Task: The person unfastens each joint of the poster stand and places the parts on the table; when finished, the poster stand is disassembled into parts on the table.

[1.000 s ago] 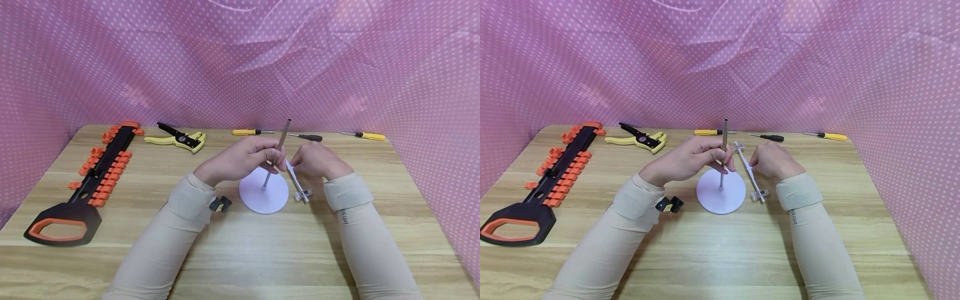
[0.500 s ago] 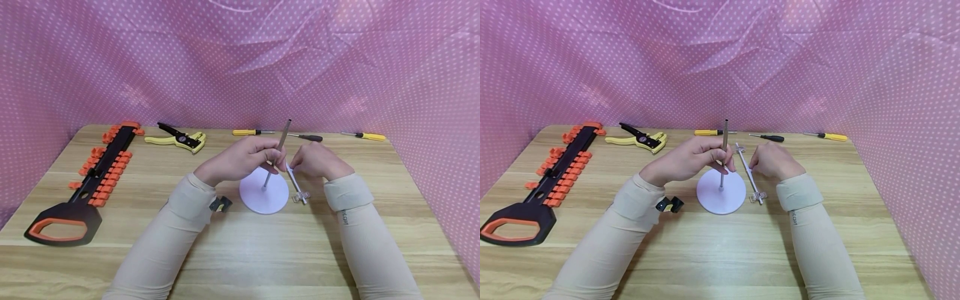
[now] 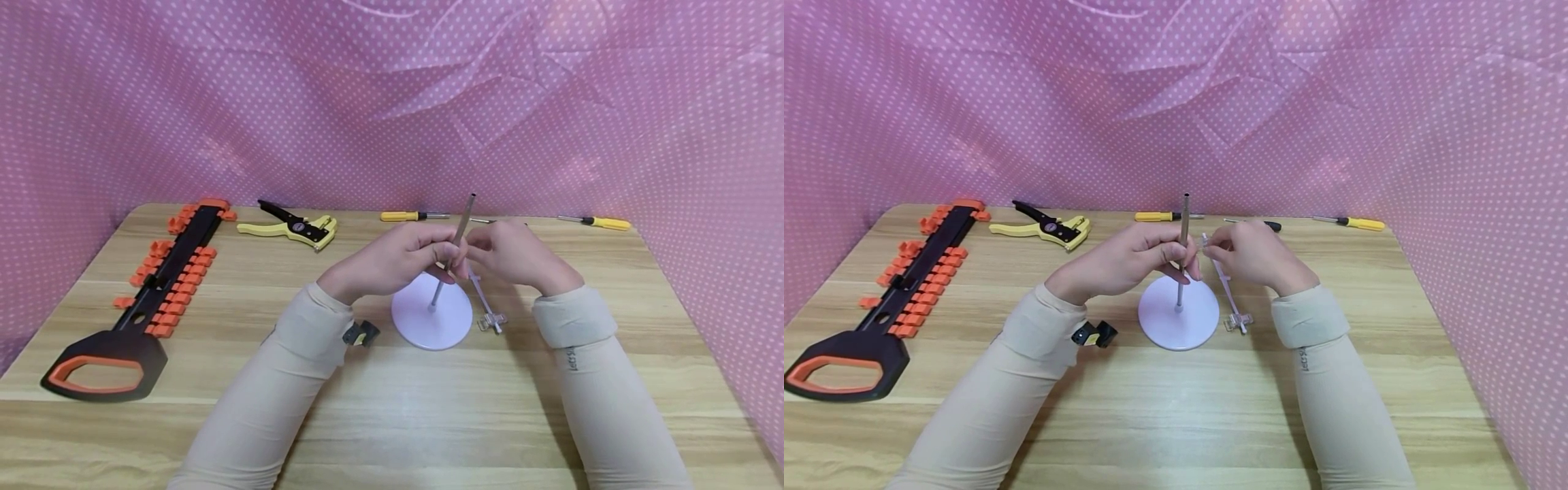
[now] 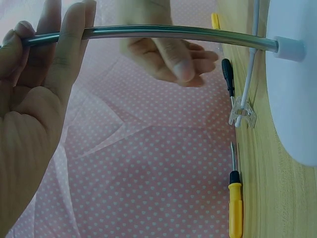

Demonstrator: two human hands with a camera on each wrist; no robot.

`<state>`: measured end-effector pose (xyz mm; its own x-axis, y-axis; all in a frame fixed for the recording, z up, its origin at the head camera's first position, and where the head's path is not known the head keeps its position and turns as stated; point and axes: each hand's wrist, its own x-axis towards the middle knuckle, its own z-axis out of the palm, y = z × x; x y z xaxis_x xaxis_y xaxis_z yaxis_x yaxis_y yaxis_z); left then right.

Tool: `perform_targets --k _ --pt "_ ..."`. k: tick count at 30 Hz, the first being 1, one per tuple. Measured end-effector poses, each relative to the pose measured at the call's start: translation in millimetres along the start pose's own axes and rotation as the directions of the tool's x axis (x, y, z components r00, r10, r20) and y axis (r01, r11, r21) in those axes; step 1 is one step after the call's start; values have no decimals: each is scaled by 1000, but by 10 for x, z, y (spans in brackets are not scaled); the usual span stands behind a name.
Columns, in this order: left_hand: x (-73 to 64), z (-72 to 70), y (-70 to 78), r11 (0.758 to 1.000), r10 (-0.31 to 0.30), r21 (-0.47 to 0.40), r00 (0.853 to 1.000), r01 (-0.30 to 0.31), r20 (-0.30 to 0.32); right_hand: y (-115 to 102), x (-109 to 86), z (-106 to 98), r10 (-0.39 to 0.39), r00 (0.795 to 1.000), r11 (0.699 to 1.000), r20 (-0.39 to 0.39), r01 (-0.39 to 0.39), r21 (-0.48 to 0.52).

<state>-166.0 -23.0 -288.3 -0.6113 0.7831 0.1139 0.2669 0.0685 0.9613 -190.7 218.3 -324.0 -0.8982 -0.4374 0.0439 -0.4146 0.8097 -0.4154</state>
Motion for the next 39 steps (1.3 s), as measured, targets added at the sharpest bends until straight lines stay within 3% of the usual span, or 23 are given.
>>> perform_targets --k 7,15,20,24,30,34,39 --pt "-3 8 -4 1000 4 -26 1000 -4 1 -38 -11 -40 -25 985 999 -171 32 36" --pt "4 12 -13 1000 -14 -22 1000 14 -8 -171 -50 -92 -86 922 988 -378 128 87" --pt "5 16 -14 1000 -6 -27 1000 5 -2 -276 -96 -161 -40 899 967 -437 145 211" --pt "7 19 -12 1000 -2 -30 1000 2 -3 -375 -167 -234 15 897 905 -442 176 387" --pt "8 20 -8 1000 -12 -29 1000 12 -8 -520 -263 -333 34 893 751 -448 273 601" --pt "7 19 -4 1000 -19 -24 1000 18 -13 -597 -314 -371 44 886 669 -462 318 672" --pt "13 21 -6 999 -25 -20 1000 25 -18 -651 -366 -391 11 873 603 -488 383 700"
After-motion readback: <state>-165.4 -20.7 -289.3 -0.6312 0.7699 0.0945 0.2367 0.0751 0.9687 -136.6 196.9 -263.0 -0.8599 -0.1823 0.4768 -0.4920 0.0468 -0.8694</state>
